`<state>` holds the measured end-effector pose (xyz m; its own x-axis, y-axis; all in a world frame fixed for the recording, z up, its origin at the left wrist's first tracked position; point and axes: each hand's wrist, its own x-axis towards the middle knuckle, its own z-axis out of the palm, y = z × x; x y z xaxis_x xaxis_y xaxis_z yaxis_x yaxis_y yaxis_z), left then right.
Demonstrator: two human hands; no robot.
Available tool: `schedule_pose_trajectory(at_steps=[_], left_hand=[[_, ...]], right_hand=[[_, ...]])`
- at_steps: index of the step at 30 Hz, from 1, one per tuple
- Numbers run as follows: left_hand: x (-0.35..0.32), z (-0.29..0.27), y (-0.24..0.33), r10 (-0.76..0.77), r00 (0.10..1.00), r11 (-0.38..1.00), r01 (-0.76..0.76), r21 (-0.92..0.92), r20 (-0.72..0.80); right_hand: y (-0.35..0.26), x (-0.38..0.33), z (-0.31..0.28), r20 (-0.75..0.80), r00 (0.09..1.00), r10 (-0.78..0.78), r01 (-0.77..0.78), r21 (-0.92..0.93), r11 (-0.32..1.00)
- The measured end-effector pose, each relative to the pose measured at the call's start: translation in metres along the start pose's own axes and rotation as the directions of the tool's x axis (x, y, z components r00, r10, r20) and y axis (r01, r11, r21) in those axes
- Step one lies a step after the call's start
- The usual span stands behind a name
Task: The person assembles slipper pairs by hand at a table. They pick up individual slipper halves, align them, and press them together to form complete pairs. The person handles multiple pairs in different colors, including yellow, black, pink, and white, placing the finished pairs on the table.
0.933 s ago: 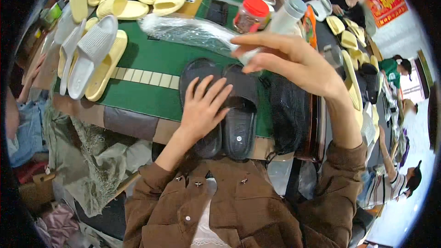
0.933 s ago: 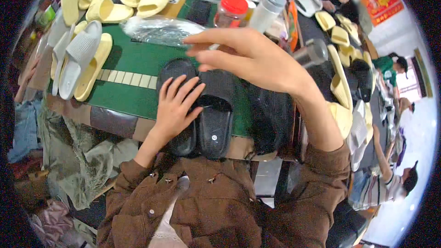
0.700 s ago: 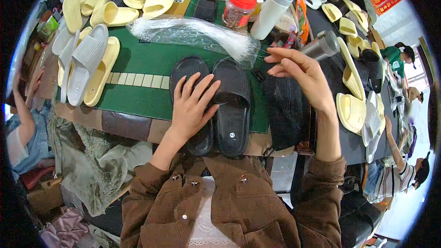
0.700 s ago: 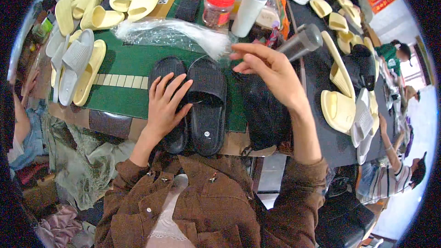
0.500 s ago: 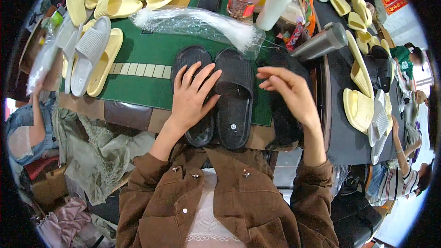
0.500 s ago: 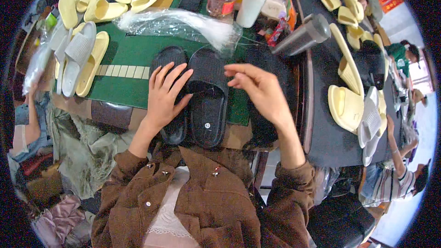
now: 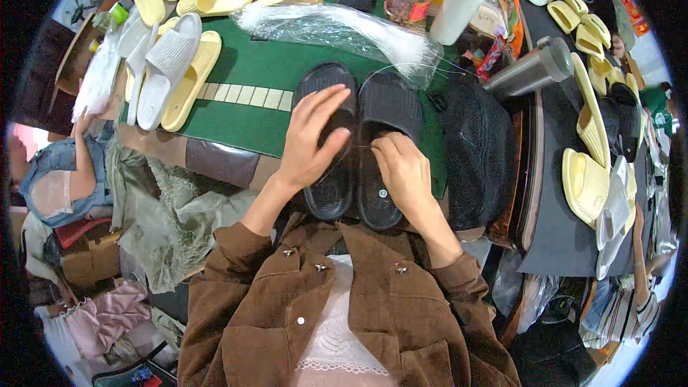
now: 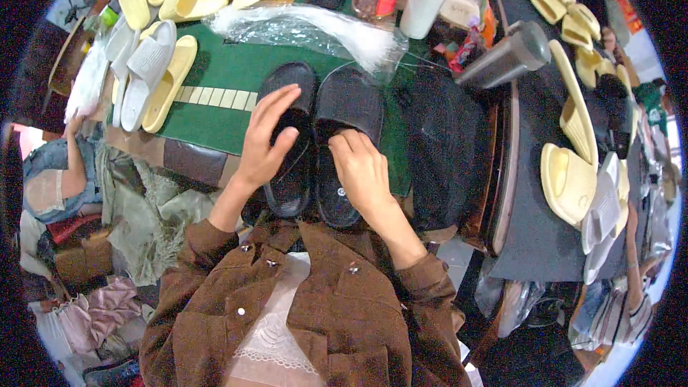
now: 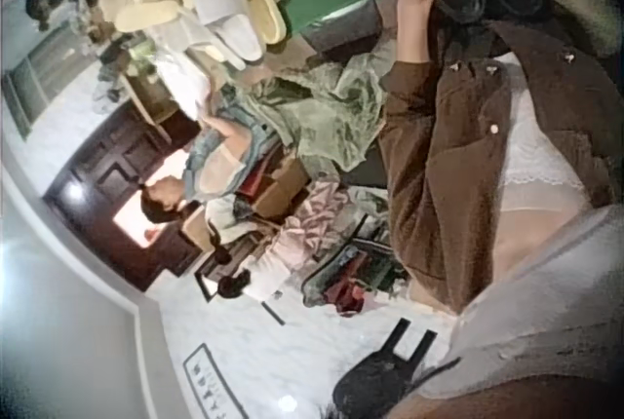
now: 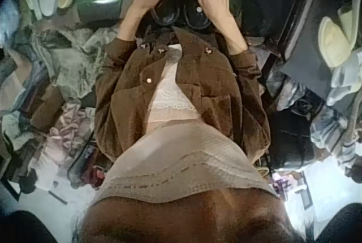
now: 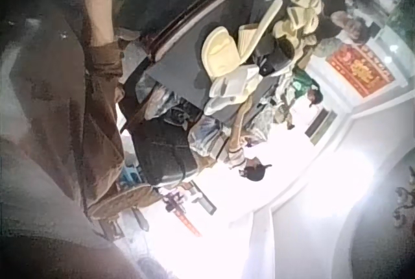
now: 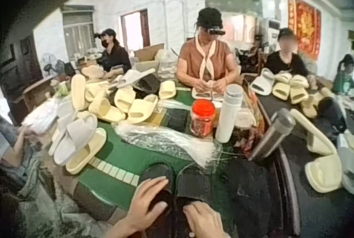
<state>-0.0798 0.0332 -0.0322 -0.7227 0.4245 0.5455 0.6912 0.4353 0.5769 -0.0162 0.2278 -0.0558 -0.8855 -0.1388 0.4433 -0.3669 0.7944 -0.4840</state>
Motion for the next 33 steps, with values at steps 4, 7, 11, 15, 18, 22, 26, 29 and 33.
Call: schedule_pose_trajectory(at_steps=[4, 7, 11, 15, 18, 22, 26, 29, 33], left_hand=[[0.028, -0.01, -0.009, -0.157, 0.982, 0.958, 0.125, -0.256, -0.107], [0.066, -0.009, -0.007, -0.196, 0.981, 0.971, 0.193, -0.142, -0.01], [0.107, 0.029, -0.028, -0.101, 0.976, 0.995, 0.1, 0.012, 0.194], [0.12, 0.063, -0.035, -0.073, 0.922, 0.98, -0.005, 0.2, 0.38], [0.12, 0.066, -0.03, -0.071, 0.956, 0.982, 0.018, 0.186, 0.285], [0.122, 0.047, -0.028, -0.109, 0.947, 0.988, 0.137, -0.075, 0.302], [0.12, 0.009, -0.014, -0.244, 0.906, 0.853, 0.371, -0.367, 0.347], [0.114, -0.031, -0.004, -0.295, 0.913, 0.807, 0.396, -0.437, 0.283], [0.1, -0.073, -0.012, -0.352, 0.924, 0.797, 0.381, -0.468, 0.152]], right_hand=[[0.001, -0.004, 0.004, -0.133, 0.991, -0.033, 0.044, 0.076, 0.996], [0.001, -0.003, 0.003, -0.147, 0.989, -0.015, 0.029, 0.093, 0.995], [0.002, -0.004, 0.004, -0.152, 0.988, -0.022, 0.034, 0.079, 0.996], [0.004, -0.005, 0.005, -0.15, 0.988, -0.042, 0.051, 0.06, 0.997], [0.005, -0.006, 0.005, -0.168, 0.985, -0.046, 0.058, 0.066, 0.996], [0.005, -0.006, 0.006, -0.137, 0.99, -0.022, 0.03, 0.058, 0.998], [0.006, -0.008, 0.007, -0.15, 0.988, -0.04, 0.051, 0.07, 0.996], [0.003, -0.007, 0.007, -0.175, 0.983, -0.053, 0.066, 0.069, 0.995], [0.002, -0.006, 0.004, -0.178, 0.982, -0.065, 0.079, 0.068, 0.995]])
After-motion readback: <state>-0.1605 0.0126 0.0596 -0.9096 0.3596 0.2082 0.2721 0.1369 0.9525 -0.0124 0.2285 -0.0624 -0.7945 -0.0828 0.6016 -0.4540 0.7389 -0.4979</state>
